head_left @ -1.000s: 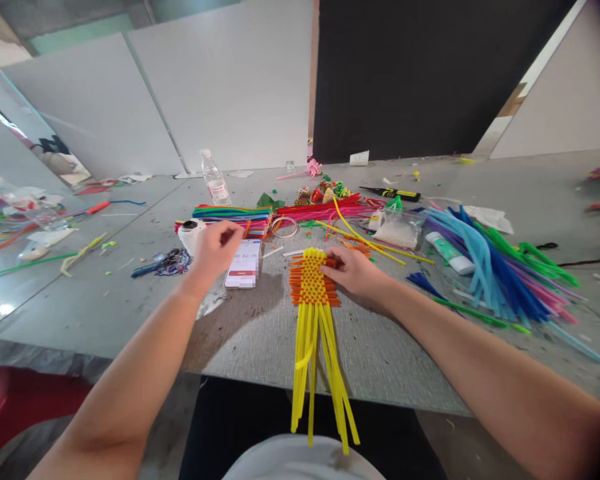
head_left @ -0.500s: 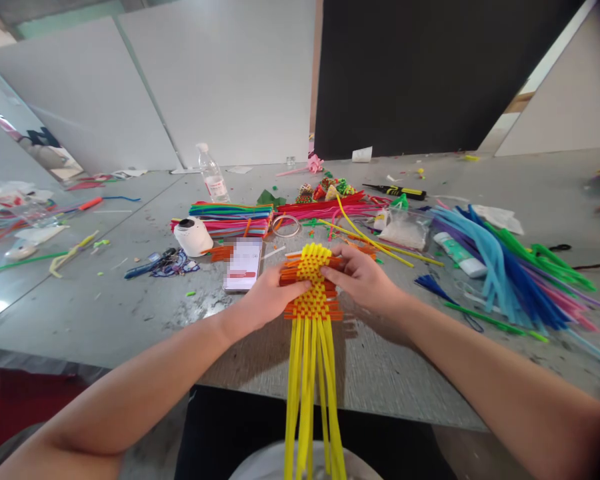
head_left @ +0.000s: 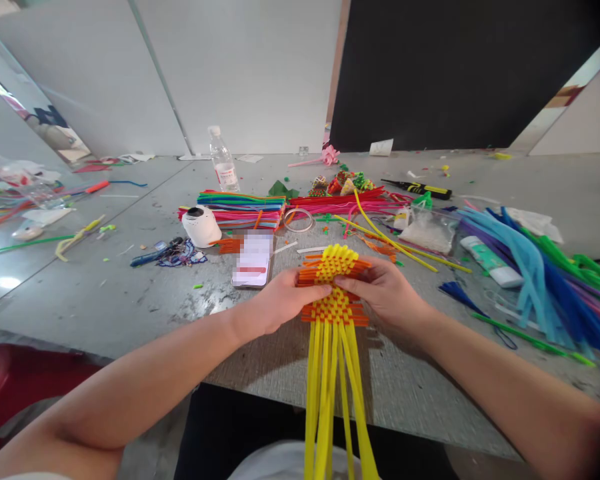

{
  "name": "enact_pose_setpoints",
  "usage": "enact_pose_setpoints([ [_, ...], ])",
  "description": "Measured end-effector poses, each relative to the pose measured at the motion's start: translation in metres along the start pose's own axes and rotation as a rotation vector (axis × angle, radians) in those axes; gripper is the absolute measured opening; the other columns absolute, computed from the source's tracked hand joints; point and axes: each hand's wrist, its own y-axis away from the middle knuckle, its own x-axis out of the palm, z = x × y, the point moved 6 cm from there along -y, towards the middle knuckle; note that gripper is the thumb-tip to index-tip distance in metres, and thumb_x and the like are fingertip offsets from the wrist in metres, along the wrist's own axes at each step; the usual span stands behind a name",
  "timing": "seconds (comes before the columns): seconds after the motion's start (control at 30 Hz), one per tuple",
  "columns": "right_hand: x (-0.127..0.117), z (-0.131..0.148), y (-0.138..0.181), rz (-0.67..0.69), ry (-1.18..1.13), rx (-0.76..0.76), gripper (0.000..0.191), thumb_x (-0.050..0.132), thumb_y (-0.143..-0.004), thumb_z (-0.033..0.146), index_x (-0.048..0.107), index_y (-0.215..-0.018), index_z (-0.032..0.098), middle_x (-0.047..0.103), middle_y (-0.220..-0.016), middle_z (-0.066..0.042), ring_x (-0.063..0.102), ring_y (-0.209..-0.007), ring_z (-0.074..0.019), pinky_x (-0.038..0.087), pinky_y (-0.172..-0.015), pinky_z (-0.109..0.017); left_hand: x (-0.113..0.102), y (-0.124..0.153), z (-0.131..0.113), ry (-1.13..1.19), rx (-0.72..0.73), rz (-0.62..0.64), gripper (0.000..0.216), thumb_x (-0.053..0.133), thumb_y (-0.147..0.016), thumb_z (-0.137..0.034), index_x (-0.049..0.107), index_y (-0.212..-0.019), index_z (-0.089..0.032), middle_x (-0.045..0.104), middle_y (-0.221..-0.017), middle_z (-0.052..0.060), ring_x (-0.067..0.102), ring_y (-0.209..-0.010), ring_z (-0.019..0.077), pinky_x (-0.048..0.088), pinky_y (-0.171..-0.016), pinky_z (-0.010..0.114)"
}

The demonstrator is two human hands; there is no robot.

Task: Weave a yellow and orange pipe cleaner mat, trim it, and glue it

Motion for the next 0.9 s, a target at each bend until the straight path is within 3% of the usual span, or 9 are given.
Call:
enact_pose_setpoints([
  [0.4, 0.002, 0.002, 0.001, 0.019, -0.041, 0.059, 0.033, 0.083, -0.088, 0.047, 0.079, -0.114, 0.026, 0.083, -0.112, -0.007, 0.079, -0.103, -0.0273, 0.065, -0.093, -0.044, -0.006, 0.001, 0.011, 0.065, -0.136, 0.003, 0.024, 0.082, -0.084, -0.018, 0.078, -0.108, -0.016, 0.081, -0.116, 0.011, 0.077, -0.109, 0.0282, 0.058, -0.106, 0.049],
  [0.7, 0.004, 0.009, 0.005, 0.044, 0.132, -0.050, 0.028, 0.085, -0.085, 0.046, 0.080, -0.103, 0.025, 0.083, -0.104, -0.006, 0.078, -0.094, -0.0267, 0.066, -0.086, -0.043, -0.004, 0.000, 0.002, 0.032, -0.057, 0.016, 0.034, 0.081, -0.083, -0.017, 0.078, -0.117, -0.018, 0.081, -0.118, 0.009, 0.076, -0.112, 0.0276, 0.056, -0.109, 0.048],
  [0.9, 0.001, -0.001, -0.001, 0.067, 0.160, -0.010, 0.038, 0.082, -0.089, 0.042, 0.073, -0.122, 0.026, 0.081, -0.119, -0.007, 0.078, -0.106, -0.0271, 0.064, -0.094, -0.045, -0.010, -0.001, 0.006, 0.044, -0.095, -0.021, 0.036, 0.081, -0.084, -0.019, 0.072, -0.119, -0.018, 0.079, -0.123, 0.011, 0.076, -0.113, 0.0287, 0.059, -0.107, 0.050],
])
